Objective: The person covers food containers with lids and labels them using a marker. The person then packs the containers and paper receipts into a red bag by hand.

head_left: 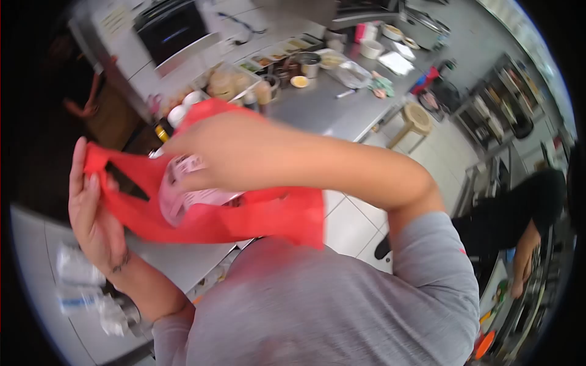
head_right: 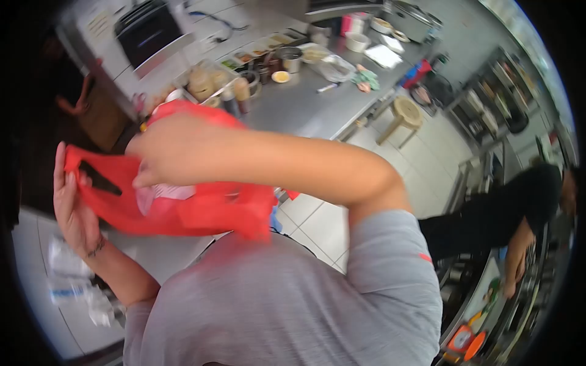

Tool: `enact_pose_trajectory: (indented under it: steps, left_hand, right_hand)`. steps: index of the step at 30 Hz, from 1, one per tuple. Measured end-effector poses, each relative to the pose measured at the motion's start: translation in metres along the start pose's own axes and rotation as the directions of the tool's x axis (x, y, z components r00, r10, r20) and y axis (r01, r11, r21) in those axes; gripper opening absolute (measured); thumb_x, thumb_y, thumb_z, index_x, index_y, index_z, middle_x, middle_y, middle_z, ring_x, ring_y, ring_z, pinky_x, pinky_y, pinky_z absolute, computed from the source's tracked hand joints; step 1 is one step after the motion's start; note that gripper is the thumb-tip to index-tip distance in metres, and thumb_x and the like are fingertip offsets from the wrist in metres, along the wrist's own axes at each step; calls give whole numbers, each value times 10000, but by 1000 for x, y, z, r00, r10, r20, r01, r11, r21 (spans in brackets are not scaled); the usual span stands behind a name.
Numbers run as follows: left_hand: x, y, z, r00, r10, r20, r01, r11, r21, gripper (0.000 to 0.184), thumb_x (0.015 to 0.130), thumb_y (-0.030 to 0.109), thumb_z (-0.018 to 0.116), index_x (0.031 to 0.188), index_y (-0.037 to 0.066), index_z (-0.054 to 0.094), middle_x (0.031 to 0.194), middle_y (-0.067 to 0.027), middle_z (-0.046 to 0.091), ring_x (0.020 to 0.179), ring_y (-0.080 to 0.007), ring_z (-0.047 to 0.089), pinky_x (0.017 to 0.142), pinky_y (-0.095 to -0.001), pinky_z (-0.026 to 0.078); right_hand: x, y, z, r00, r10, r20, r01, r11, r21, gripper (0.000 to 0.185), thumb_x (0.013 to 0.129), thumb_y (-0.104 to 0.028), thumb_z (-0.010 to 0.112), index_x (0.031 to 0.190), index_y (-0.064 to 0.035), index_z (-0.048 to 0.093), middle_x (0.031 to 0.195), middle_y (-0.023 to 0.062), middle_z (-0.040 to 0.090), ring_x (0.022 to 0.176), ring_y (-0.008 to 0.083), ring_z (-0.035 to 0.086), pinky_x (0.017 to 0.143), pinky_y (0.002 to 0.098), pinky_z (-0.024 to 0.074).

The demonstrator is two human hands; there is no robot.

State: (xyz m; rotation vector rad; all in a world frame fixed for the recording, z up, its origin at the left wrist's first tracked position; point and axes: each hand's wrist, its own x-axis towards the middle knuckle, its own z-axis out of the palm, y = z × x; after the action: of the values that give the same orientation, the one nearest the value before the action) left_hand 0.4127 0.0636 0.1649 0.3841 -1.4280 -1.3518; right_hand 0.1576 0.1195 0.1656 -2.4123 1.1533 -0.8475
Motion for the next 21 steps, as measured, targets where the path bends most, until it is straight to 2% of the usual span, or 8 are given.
enact_pose_trajectory:
  steps: [1,2,5,7,9,12,15,21]
  left_hand:
    - [-4,4,-5,998,2,-66,-5,999,-48,537,872,-2,497,1370,-54,303,1137,-131,530,869,-129,534,820,-240,440]
    - [-6,9,3,989,35,-147,-48,995,-87,507,878,-24,482,1360,-49,325,1116,-146,544,882,-149,552,821,-254,452]
    - [-4,16,-9,985,126,-117,-140,982,-125,437,890,-6,491,1314,-37,389,1107,-159,561,941,-197,582,874,-300,463]
    - [5,16,-18,970,212,-118,-229,960,-159,377,890,-12,494,1263,-36,443,1091,-155,570,993,-222,584,914,-318,456]
    - [17,19,-33,949,247,-198,-277,950,-143,327,878,-43,491,1204,-38,486,1025,-146,590,971,-241,599,909,-339,464]
    - [33,23,-60,933,241,-266,-276,955,-106,309,861,-69,496,1167,-29,504,992,-149,595,926,-256,609,873,-357,491]
    - [43,29,-99,927,221,-302,-261,960,-101,323,850,-94,497,1165,-27,481,1039,-173,563,968,-302,596,905,-401,494]
    - [61,48,-170,924,201,-326,-219,975,-20,278,855,-92,479,1129,-49,495,974,-150,535,923,-305,609,861,-394,515]
  right_hand:
    - [-25,-19,-23,997,55,-52,-60,992,-114,633,690,-351,707,1221,-60,522,1106,154,592,976,325,559,856,402,438]
    - [-51,-29,-36,991,-60,-117,37,981,-192,788,638,-349,751,1314,-96,435,1144,134,560,1042,354,512,905,440,404]
    - [-91,-43,-24,994,107,5,-86,825,-558,731,650,-261,753,1295,-96,450,1092,137,553,1050,347,503,924,434,390]
    - [-102,-29,-8,990,142,-6,-126,853,-506,536,690,-188,730,1175,-63,540,993,121,590,987,303,547,888,395,421]
    - [-105,-12,-5,988,153,-20,-151,933,-326,354,725,-128,709,1050,-36,604,903,81,621,926,236,590,848,345,450]
    - [-74,-30,-9,905,343,-251,-318,939,133,158,794,-76,650,937,-9,633,807,51,628,804,147,599,746,255,468]
    - [-38,-31,-4,835,330,-440,-181,920,348,107,845,-44,592,937,-5,631,827,52,635,764,86,573,693,209,453]
    - [45,-56,38,740,-23,-672,58,998,30,96,849,-36,583,918,-3,642,797,51,643,724,86,575,676,210,455]
